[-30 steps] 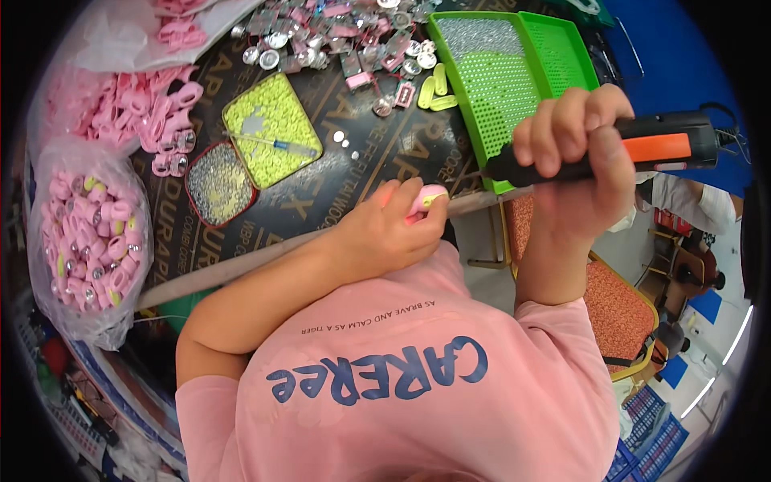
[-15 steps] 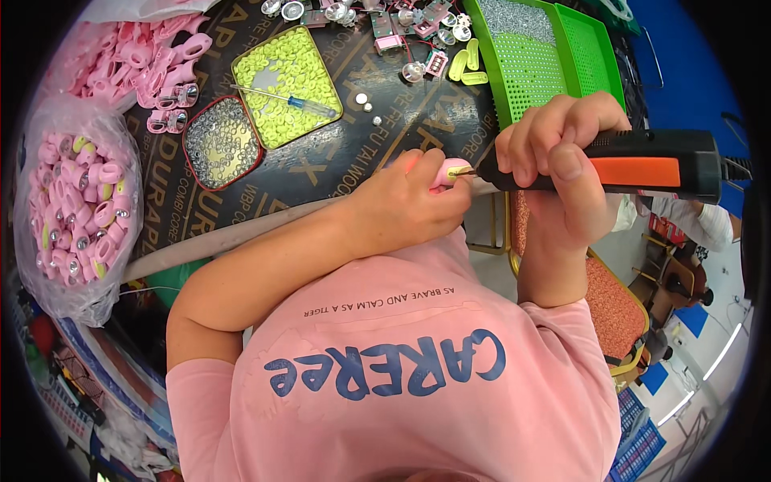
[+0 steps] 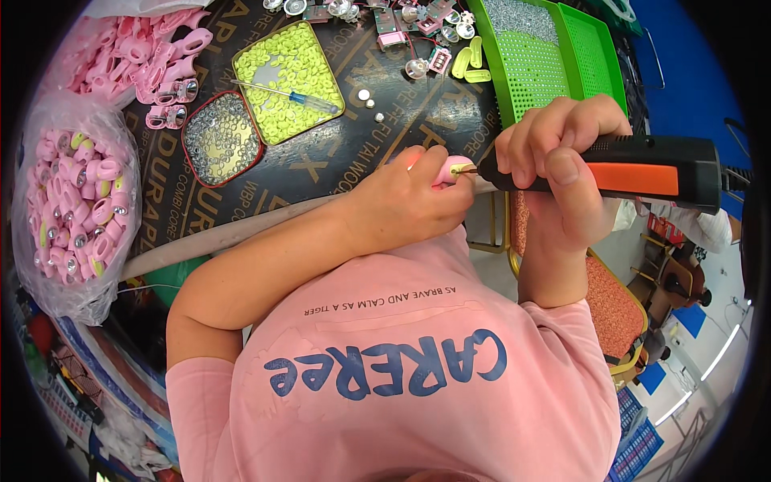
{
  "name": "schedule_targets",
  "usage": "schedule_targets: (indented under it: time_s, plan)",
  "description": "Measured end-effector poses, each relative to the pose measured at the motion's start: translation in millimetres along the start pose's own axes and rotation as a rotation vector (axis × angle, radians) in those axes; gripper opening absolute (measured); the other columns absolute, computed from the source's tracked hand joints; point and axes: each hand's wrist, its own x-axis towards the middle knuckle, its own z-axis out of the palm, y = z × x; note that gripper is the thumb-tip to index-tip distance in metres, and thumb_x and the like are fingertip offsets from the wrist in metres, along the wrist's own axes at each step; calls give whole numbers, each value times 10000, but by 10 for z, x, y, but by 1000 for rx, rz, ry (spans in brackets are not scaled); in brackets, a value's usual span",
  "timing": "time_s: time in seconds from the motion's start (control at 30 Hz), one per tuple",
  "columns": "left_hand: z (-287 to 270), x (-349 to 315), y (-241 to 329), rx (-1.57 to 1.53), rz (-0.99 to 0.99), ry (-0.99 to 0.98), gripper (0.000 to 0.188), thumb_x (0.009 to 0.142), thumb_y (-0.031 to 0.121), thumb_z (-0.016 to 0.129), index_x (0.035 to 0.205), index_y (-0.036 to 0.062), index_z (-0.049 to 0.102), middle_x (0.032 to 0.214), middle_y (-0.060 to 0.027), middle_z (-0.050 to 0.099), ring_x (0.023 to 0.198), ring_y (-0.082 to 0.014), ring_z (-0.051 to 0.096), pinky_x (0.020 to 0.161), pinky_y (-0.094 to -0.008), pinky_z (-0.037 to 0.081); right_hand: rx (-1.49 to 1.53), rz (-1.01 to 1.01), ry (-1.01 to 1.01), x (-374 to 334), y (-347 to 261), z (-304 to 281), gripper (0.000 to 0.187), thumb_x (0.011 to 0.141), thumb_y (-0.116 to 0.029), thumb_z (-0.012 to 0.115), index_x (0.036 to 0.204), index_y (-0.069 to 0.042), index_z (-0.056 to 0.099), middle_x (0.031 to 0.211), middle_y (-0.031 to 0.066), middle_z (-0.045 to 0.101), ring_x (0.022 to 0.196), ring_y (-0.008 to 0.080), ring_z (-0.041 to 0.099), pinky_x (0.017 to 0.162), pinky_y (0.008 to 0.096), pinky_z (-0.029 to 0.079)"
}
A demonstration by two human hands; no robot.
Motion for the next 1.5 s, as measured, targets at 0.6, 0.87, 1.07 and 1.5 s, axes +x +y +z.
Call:
schedule_targets:
  time_s: [0.6,0.87,1.07,1.5]
  plan:
    - [-18,9,-7,-20,-13,22,242,745,154,726,942,37,646,848,-22,504,747,-226,539,610,-340,474,63,-34,45,20,93,-5,326,786,93,733,943,-44,482,767,113,630,609,115,582,536,251,508]
    - [-8,5,-13,-20,-7,8,243,734,148,719,927,26,638,885,-38,512,754,-238,540,620,-349,484,39,-52,48,31,100,-16,325,788,91,727,938,-49,474,761,112,627,606,120,586,551,254,513]
    - [11,-18,5,-24,-19,11,231,763,155,711,946,35,637,890,-31,509,753,-239,541,642,-353,476,-14,-1,-7,5,20,15,259,908,-74,696,926,-99,440,718,58,501,567,174,530,587,378,478]
    - [179,-87,26,-259,-201,-36,185,782,164,705,929,69,644,890,-47,578,833,-277,600,682,-374,477,-238,-24,-89,-14,43,158,239,900,56,636,924,-87,446,725,77,545,579,156,532,612,370,519]
